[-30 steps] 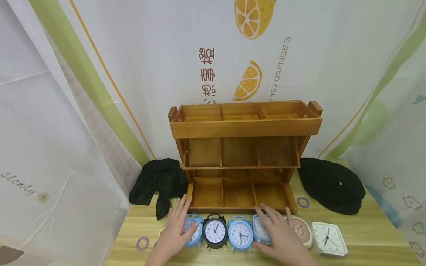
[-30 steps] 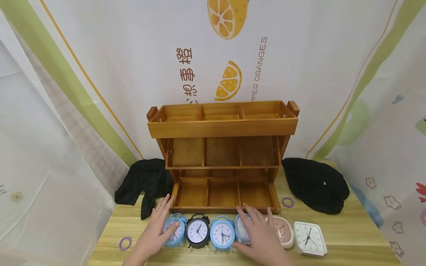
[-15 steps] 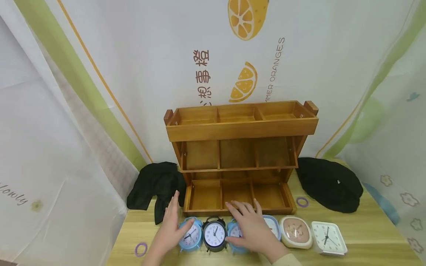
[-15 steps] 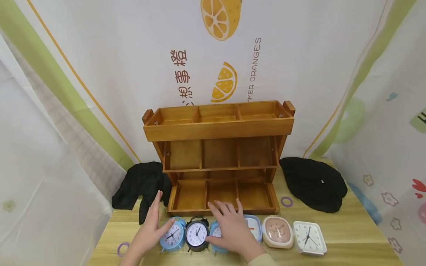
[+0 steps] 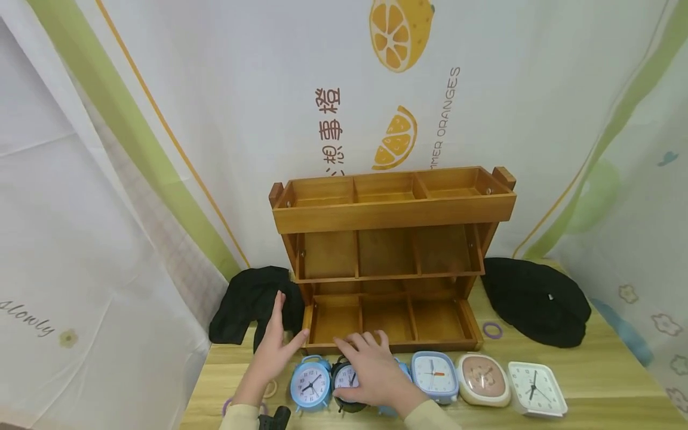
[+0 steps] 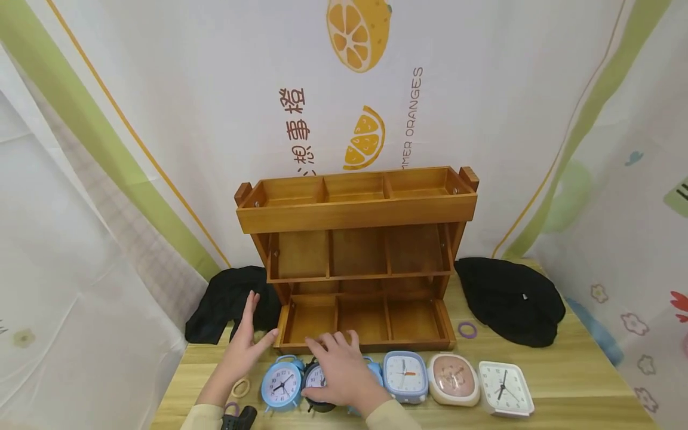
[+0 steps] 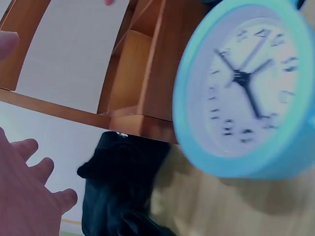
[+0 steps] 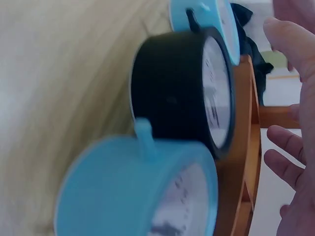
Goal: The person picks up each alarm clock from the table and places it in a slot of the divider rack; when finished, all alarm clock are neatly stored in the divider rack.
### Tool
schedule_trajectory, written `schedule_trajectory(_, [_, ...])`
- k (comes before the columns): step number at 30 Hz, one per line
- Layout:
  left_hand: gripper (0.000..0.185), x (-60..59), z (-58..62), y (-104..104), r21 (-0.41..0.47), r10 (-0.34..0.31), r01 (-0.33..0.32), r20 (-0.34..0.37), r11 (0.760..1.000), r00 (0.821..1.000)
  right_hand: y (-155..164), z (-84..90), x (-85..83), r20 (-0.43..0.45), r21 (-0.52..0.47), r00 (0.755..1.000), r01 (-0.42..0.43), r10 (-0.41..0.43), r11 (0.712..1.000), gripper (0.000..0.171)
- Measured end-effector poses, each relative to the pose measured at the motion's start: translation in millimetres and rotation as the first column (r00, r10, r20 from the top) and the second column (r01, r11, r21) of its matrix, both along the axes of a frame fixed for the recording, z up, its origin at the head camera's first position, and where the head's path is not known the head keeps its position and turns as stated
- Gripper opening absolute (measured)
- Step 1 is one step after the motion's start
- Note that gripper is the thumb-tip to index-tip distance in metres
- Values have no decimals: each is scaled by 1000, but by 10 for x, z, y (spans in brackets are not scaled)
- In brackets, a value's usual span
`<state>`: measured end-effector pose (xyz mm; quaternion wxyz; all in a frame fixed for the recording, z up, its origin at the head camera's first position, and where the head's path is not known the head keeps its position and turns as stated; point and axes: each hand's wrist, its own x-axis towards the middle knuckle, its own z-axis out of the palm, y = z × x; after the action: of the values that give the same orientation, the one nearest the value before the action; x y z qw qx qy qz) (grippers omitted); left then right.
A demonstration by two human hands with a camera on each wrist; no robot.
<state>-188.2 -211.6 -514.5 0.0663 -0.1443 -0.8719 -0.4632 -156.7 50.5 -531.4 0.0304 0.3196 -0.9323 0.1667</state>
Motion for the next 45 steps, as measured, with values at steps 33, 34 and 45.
schedule_trajectory(33, [109, -647, 568, 211, 15, 26, -26, 25, 1000, 999, -653, -194, 68, 166, 29, 986, 4, -8, 1000, 90])
schedule_trajectory(34, [108, -663, 571, 210, 19, 24, -25, 21, 1000, 999, -662, -196, 68, 169, 30, 985, 12, -17, 999, 89])
schedule_trajectory(45, [106, -759, 566, 275, 92, 21, -22, 10, 996, 1000, -695, -260, 44, 191, 10, 980, 61, -61, 998, 90])
